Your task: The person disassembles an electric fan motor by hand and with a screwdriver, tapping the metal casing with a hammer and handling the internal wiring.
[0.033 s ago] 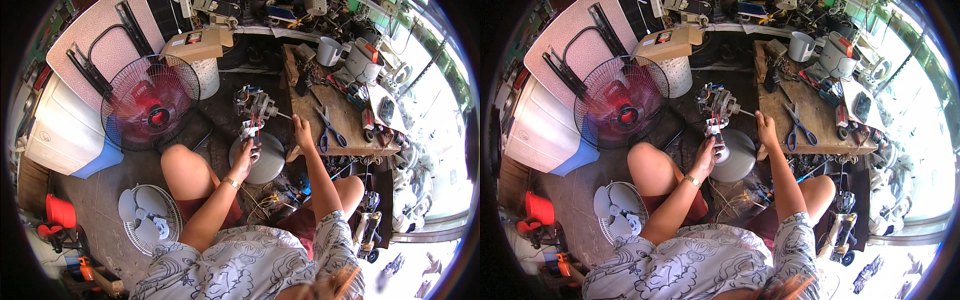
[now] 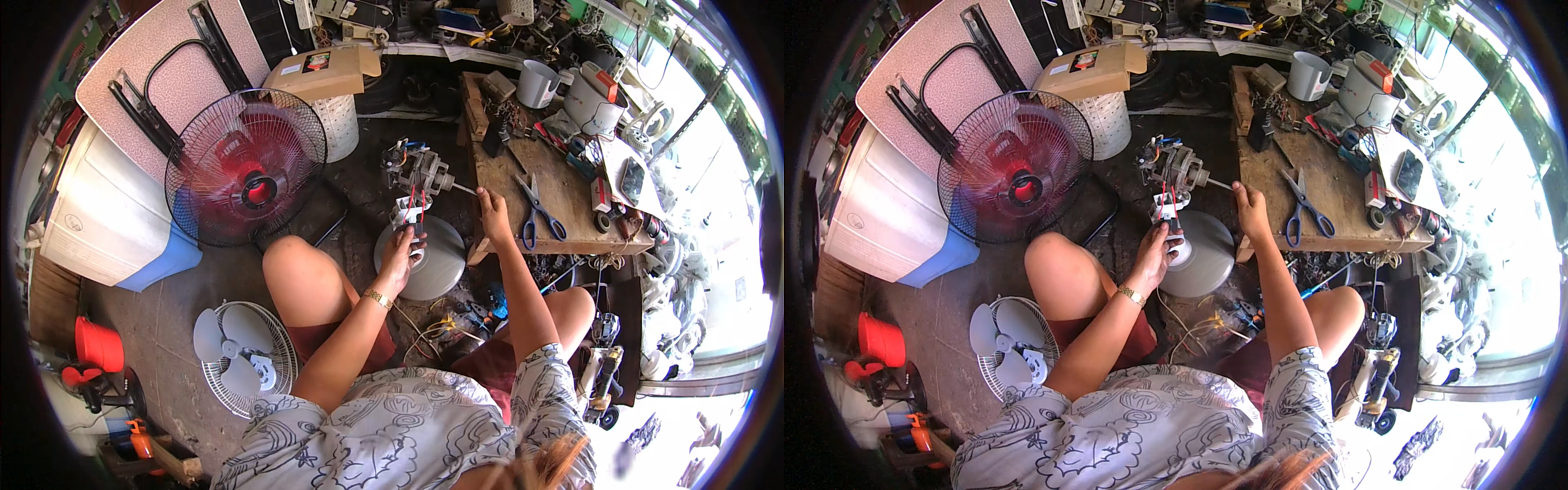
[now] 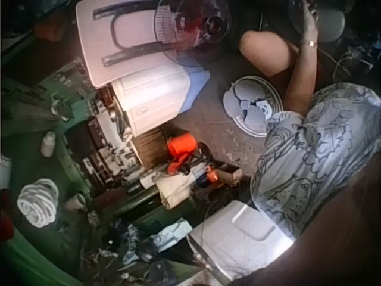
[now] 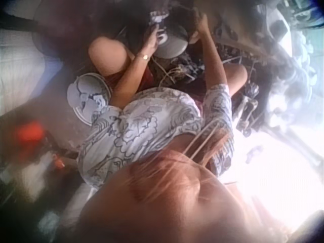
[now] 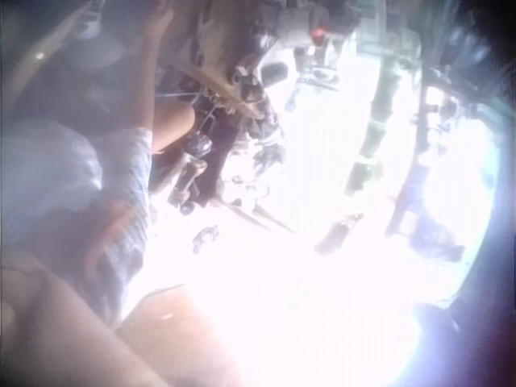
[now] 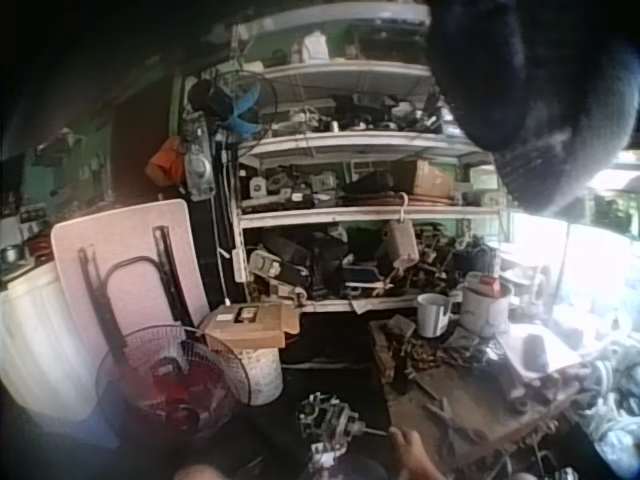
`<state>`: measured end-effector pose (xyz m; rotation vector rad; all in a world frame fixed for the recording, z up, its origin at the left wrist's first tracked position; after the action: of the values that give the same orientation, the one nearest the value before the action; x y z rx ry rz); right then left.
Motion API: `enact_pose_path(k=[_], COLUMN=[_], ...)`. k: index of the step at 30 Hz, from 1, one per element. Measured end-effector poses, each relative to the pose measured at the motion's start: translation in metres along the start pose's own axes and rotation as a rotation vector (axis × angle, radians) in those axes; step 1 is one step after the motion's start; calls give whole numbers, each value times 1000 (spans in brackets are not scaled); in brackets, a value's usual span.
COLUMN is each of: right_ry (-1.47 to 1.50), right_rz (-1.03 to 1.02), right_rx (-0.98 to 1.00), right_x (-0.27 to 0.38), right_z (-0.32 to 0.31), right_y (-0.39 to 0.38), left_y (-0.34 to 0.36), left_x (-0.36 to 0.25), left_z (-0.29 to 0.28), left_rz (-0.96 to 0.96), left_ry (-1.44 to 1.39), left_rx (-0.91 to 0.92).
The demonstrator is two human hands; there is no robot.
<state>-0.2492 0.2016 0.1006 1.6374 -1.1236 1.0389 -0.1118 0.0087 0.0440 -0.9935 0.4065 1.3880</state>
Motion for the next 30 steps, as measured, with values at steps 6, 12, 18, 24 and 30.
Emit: enact_pose_path(k=[6,12,18,24,30], right_ry=[-131,60,-20,-83,-120], right_rz=[-394,-210,-226,-122,-241], right_rx=[-48,-58,-92,-23,-62], right_x=[22,0,2,12,25], right_z=[-4,-5,-2,-1,-5], right_y=[-13,-9,-6,-4,-4], left_y=[2,2,0,0,1], left_x=[1,2,0,0,2], left_z=[-1,2,1,0,-1], left_rz=[-2,-5,2,5,13], left_ry=[-15,-3,-4,-2,1], left_rx=[-2,7,-5,6,0])
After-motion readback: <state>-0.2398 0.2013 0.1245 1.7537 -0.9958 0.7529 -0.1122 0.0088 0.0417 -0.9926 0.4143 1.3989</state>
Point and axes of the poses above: each hand's wrist, its own y-axis towards the middle knuckle, its own z-axis out of the palm, x = y × z, the point moved 4 cm from there along y, towards the middle knuckle, and after that the axes turned 4 degrees about -z, right-handed, at the moved point
